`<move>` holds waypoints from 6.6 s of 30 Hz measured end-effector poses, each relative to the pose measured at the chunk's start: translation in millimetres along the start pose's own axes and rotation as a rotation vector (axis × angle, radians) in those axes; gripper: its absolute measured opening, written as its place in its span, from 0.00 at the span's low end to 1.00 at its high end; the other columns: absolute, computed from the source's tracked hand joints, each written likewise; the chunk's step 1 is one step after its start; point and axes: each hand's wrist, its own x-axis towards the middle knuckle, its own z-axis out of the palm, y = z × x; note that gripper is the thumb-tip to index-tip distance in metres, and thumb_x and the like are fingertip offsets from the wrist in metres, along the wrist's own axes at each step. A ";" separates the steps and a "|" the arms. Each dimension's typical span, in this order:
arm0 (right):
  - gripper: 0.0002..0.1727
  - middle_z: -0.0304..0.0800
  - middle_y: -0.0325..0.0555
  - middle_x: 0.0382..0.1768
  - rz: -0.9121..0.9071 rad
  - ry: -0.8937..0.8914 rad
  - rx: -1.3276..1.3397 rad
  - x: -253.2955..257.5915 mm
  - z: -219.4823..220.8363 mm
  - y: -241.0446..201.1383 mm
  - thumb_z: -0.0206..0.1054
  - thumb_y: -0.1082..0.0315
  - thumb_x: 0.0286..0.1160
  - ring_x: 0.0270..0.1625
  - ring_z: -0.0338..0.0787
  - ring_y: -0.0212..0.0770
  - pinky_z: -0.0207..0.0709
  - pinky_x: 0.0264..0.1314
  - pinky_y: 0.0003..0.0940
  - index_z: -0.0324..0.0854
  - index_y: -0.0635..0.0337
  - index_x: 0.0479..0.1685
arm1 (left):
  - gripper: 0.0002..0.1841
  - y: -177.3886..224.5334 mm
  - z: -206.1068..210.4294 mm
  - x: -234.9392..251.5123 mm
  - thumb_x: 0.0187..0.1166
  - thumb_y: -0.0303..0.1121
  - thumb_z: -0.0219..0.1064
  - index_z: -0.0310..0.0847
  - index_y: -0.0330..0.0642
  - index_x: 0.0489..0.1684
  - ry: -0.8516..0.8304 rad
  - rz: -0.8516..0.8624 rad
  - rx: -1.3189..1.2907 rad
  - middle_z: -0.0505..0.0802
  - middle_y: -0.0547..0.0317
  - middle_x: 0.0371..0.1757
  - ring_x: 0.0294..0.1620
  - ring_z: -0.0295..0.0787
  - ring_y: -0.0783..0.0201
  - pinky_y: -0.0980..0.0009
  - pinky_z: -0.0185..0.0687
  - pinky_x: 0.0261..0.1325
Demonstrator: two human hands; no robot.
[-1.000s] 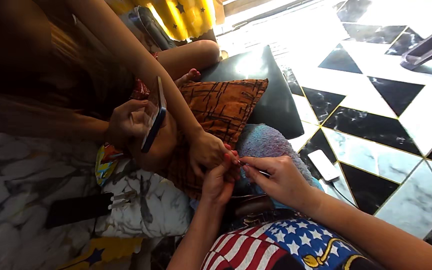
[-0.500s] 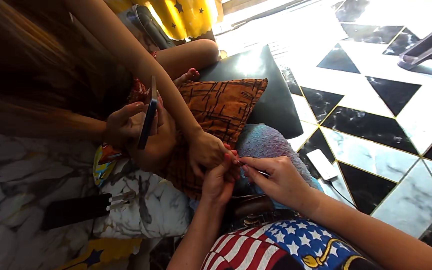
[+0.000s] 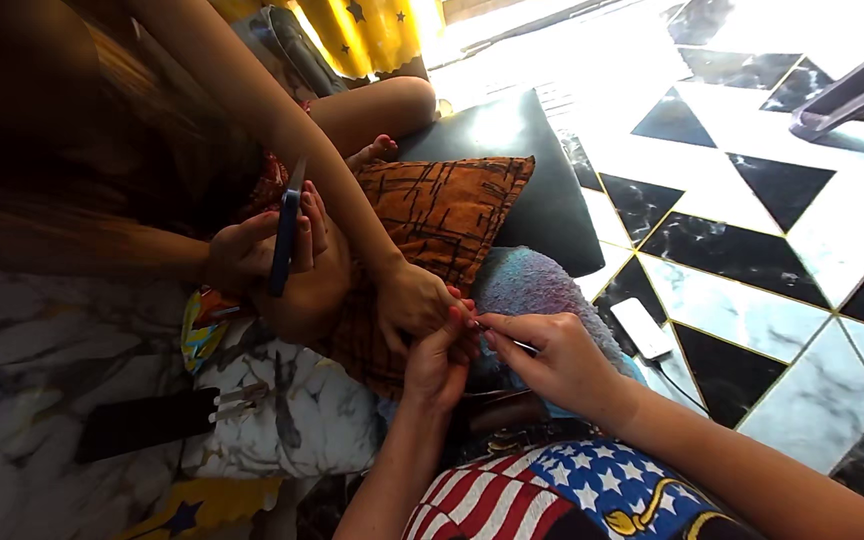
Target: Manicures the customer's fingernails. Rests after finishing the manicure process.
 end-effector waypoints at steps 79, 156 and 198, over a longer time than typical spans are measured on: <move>0.11 0.93 0.37 0.31 0.399 -0.193 0.632 4.0 -22.1 -4.9 0.61 0.62 0.87 0.28 0.89 0.27 0.82 0.29 0.20 0.84 0.58 0.45 | 0.08 2.0 -4.5 -0.5 0.83 0.21 0.58 0.86 0.33 0.43 -0.067 -0.005 -0.019 0.94 0.46 0.36 0.33 0.95 0.61 0.70 0.92 0.37; 0.14 0.90 0.42 0.26 0.778 -0.109 1.240 7.7 0.1 -1.1 0.56 0.72 0.86 0.22 0.84 0.27 0.78 0.25 0.18 0.87 0.68 0.52 | 0.05 0.1 -6.9 1.4 0.80 0.20 0.64 0.86 0.32 0.43 -0.111 -0.012 -0.087 0.94 0.46 0.37 0.34 0.95 0.62 0.71 0.91 0.37; 0.13 0.90 0.40 0.24 0.719 -0.124 1.167 12.0 -2.7 0.6 0.58 0.71 0.86 0.21 0.84 0.26 0.78 0.24 0.17 0.88 0.67 0.49 | 0.06 0.6 -5.0 1.4 0.81 0.21 0.62 0.86 0.32 0.43 -0.070 -0.017 -0.079 0.94 0.46 0.36 0.32 0.94 0.62 0.70 0.91 0.35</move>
